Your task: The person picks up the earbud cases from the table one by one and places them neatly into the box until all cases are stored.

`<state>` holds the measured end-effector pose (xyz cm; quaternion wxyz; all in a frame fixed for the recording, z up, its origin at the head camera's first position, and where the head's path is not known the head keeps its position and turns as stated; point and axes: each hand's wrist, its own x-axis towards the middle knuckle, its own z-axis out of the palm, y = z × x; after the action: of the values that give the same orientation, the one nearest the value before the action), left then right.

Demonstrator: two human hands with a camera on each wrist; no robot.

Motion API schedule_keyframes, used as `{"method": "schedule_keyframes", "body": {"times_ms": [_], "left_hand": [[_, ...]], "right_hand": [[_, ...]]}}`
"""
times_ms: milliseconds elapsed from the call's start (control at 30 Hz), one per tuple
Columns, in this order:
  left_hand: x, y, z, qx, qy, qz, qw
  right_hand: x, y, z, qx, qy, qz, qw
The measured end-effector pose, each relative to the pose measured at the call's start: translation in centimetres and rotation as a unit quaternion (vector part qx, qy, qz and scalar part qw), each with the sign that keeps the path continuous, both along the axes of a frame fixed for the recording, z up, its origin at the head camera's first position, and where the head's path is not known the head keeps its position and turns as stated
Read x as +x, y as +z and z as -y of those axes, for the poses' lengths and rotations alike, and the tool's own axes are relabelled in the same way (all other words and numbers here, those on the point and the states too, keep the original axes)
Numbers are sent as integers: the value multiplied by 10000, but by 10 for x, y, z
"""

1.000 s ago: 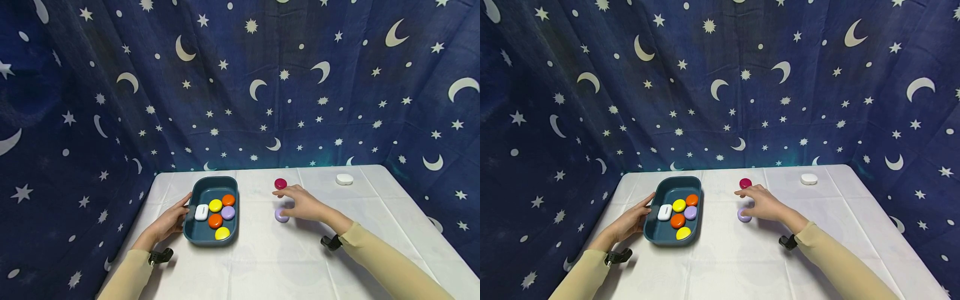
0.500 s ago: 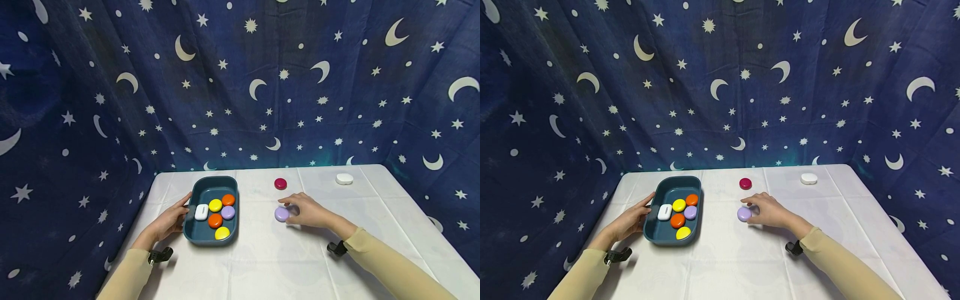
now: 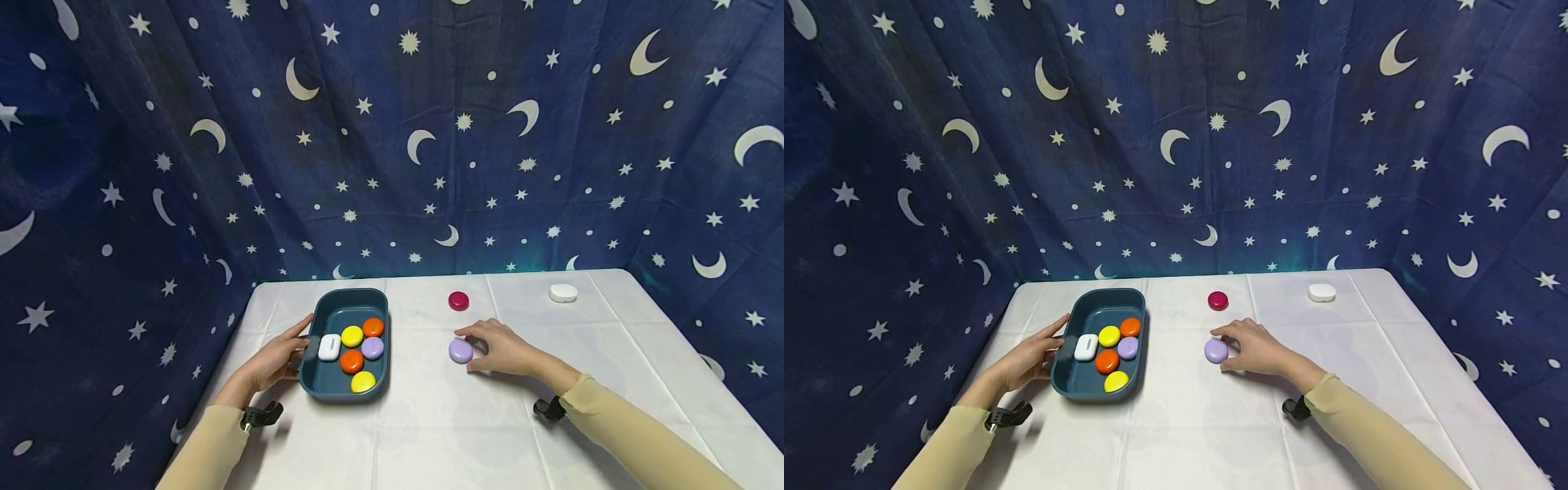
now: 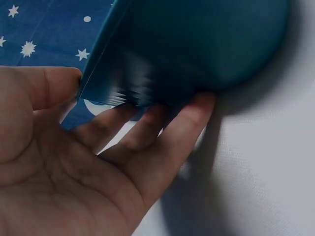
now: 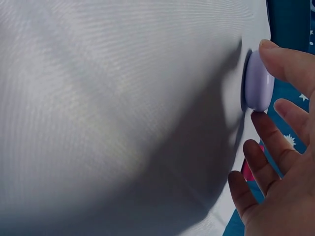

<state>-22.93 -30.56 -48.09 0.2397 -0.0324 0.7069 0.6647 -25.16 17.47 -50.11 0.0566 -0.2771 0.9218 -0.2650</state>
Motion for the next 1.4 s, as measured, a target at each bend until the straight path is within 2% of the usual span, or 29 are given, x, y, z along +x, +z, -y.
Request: {"method": "schedule_keyframes", "body": {"times_ms": [800, 1267, 1400], "left_hand": [[-1, -2, 2, -72, -76, -19, 9999], [-1, -3, 3, -42, -77, -3, 10000], [0, -2, 2, -57, -57, 21, 10000]], "right_hand": [[-7, -12, 4, 185, -178, -161, 9995], [-10, -10, 10, 219, -288, 11, 9993], [-14, -5, 15, 86, -253, -11, 9996]]}}
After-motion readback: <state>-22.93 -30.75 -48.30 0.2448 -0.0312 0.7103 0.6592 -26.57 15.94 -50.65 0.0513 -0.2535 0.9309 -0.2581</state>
